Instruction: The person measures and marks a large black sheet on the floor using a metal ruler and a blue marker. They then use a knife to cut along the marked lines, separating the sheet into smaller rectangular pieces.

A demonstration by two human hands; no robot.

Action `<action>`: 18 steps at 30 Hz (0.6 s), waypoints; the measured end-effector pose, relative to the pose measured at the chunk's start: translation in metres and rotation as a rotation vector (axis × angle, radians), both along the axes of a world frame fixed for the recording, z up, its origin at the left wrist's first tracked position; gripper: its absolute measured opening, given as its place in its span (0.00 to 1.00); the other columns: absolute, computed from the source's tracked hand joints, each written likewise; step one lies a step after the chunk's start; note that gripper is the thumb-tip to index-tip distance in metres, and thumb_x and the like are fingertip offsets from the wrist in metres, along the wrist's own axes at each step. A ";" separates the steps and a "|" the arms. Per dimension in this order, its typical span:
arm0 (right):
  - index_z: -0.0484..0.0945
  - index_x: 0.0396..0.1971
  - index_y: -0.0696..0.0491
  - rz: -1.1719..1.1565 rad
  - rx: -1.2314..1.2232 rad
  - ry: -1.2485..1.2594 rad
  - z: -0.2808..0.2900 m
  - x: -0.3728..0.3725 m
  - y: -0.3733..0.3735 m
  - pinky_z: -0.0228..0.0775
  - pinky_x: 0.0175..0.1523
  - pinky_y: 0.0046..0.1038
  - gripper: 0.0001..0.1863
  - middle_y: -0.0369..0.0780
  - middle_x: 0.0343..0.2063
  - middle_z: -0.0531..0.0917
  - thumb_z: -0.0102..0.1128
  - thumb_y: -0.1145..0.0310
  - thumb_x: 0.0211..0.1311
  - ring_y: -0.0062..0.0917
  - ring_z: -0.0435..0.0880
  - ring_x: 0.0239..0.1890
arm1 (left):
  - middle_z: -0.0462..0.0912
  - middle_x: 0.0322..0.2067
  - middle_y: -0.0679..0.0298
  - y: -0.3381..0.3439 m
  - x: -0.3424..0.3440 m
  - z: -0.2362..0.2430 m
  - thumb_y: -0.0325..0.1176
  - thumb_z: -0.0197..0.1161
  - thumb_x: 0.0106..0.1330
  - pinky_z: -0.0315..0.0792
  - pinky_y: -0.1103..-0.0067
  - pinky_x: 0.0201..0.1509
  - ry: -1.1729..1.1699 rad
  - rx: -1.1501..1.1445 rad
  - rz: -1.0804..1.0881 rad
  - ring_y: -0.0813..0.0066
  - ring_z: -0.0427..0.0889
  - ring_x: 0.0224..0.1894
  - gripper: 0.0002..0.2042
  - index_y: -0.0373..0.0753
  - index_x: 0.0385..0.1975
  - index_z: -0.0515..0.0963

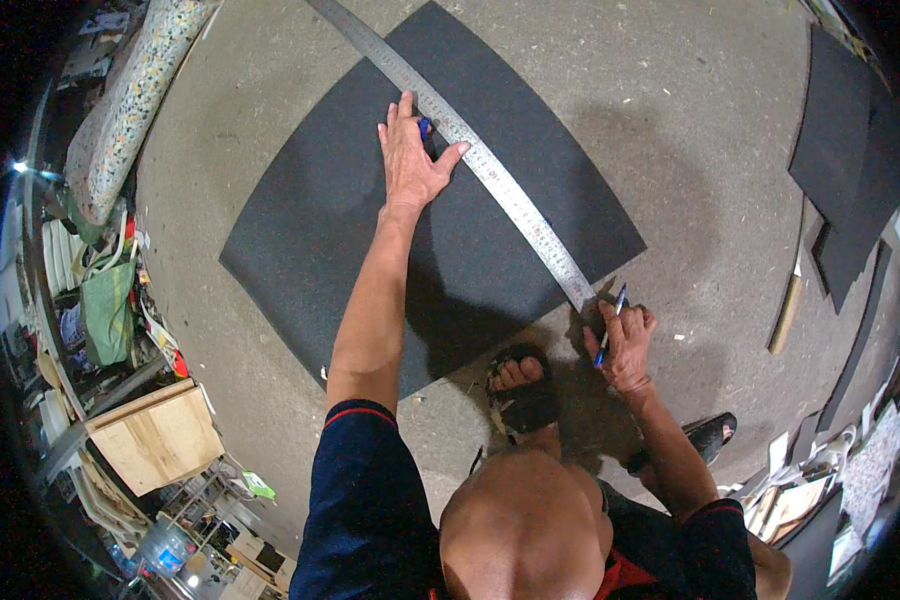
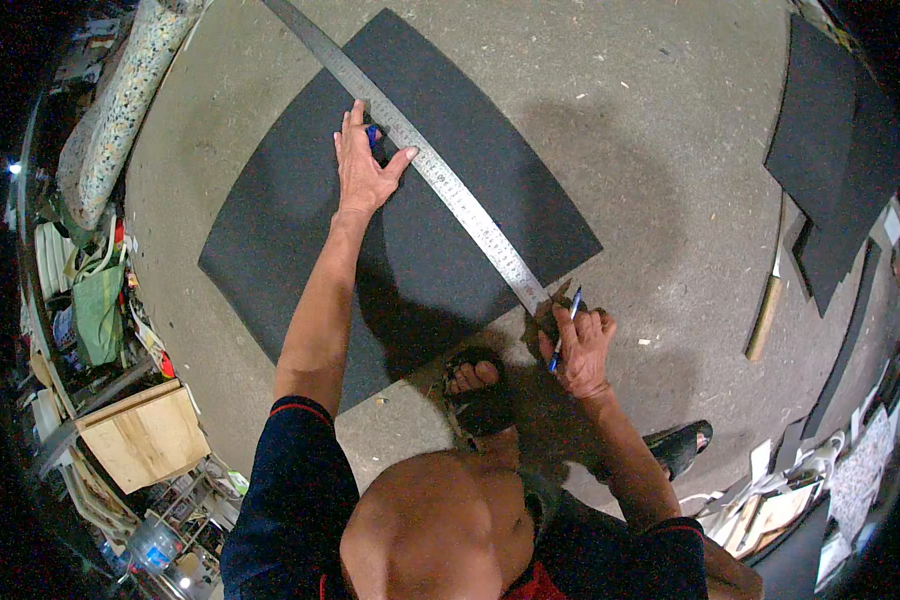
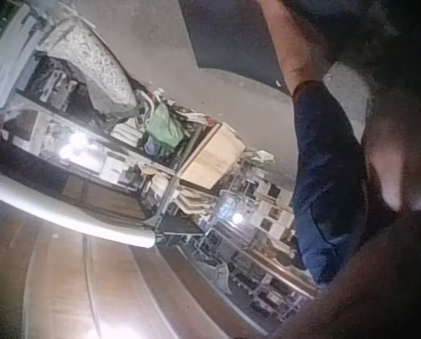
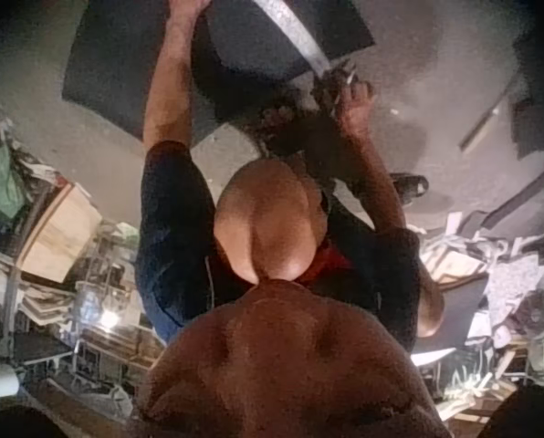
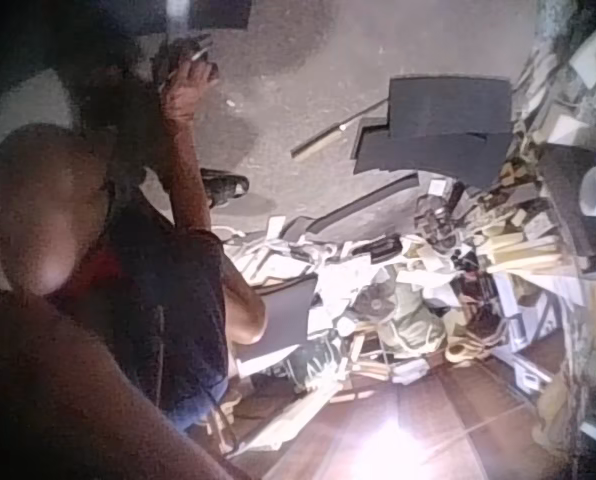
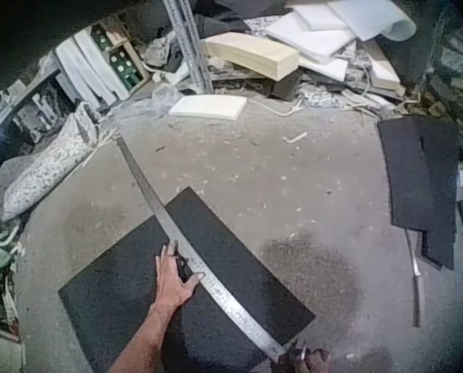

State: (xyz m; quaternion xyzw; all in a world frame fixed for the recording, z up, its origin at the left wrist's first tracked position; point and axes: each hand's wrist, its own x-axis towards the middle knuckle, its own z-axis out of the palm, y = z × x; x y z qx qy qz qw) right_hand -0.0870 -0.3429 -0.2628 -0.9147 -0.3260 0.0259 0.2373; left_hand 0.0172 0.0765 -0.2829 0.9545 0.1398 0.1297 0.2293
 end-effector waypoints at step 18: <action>0.76 0.56 0.52 -0.034 0.048 0.043 0.004 0.000 -0.003 0.61 0.54 0.45 0.29 0.43 0.38 0.78 0.73 0.63 0.54 0.39 0.76 0.41 | 0.54 0.74 0.46 -0.001 0.003 0.005 0.68 0.80 0.36 0.34 0.51 0.81 0.235 0.087 -0.051 0.45 0.42 0.79 0.70 0.33 0.75 0.47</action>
